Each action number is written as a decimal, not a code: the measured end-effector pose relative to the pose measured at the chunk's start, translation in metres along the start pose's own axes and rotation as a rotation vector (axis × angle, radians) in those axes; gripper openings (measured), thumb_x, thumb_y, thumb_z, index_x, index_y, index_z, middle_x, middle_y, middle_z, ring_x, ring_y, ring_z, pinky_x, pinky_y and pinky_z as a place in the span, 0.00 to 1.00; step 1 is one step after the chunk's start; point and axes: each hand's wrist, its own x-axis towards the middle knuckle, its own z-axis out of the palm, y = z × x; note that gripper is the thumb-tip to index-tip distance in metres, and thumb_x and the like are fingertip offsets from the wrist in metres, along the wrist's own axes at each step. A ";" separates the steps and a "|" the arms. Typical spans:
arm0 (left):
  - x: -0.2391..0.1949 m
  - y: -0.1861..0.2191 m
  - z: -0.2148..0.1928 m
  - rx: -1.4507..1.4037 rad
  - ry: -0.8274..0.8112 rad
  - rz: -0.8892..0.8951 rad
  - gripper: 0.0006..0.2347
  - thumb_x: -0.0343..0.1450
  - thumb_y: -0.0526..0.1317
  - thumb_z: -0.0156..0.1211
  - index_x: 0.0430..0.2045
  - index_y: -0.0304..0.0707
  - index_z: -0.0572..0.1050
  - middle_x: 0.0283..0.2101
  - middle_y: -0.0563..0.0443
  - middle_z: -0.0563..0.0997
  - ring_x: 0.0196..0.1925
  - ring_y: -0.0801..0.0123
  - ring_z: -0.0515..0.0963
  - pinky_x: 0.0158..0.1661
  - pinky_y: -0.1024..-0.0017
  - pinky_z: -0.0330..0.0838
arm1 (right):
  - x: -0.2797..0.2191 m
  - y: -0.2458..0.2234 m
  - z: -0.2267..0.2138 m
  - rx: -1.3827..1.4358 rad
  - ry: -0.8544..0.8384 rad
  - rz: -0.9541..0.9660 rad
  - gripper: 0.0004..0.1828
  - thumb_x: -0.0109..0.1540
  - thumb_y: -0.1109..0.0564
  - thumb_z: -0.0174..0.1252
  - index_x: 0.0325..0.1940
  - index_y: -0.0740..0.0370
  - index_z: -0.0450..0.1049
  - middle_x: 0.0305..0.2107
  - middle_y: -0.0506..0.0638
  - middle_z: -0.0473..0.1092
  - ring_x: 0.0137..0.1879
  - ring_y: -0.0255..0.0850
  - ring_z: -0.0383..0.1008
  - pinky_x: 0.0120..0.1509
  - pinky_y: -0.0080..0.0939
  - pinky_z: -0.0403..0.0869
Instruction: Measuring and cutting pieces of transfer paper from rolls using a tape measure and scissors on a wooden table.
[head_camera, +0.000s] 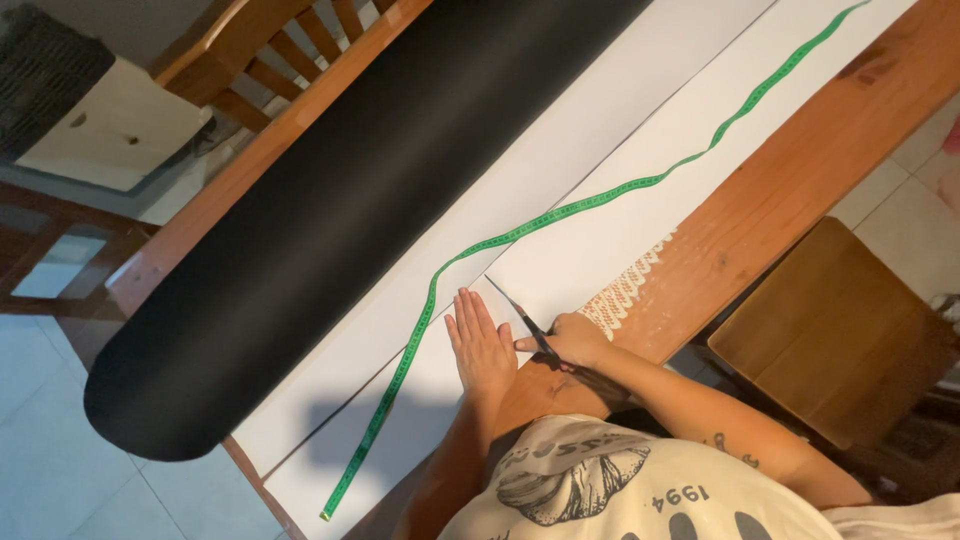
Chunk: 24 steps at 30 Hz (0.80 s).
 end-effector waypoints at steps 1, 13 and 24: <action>0.000 -0.001 -0.002 -0.049 0.043 0.005 0.30 0.77 0.44 0.44 0.72 0.25 0.47 0.77 0.32 0.48 0.79 0.48 0.47 0.75 0.50 0.32 | -0.002 0.001 0.001 0.050 -0.010 -0.003 0.30 0.54 0.32 0.56 0.10 0.56 0.79 0.05 0.47 0.69 0.20 0.44 0.78 0.35 0.42 0.75; 0.100 -0.071 0.011 -0.452 -0.329 -0.229 0.18 0.69 0.57 0.62 0.48 0.53 0.80 0.41 0.57 0.85 0.45 0.64 0.84 0.48 0.65 0.76 | -0.008 0.008 0.015 0.266 -0.060 0.016 0.29 0.53 0.36 0.69 0.15 0.66 0.80 0.05 0.53 0.68 0.19 0.44 0.76 0.32 0.39 0.72; 0.111 -0.072 0.006 -0.817 -0.648 -0.379 0.17 0.69 0.49 0.68 0.48 0.40 0.82 0.37 0.45 0.86 0.33 0.64 0.85 0.37 0.69 0.80 | -0.022 -0.017 -0.003 0.217 -0.110 0.006 0.36 0.49 0.26 0.69 0.12 0.61 0.78 0.08 0.54 0.71 0.22 0.46 0.76 0.38 0.37 0.72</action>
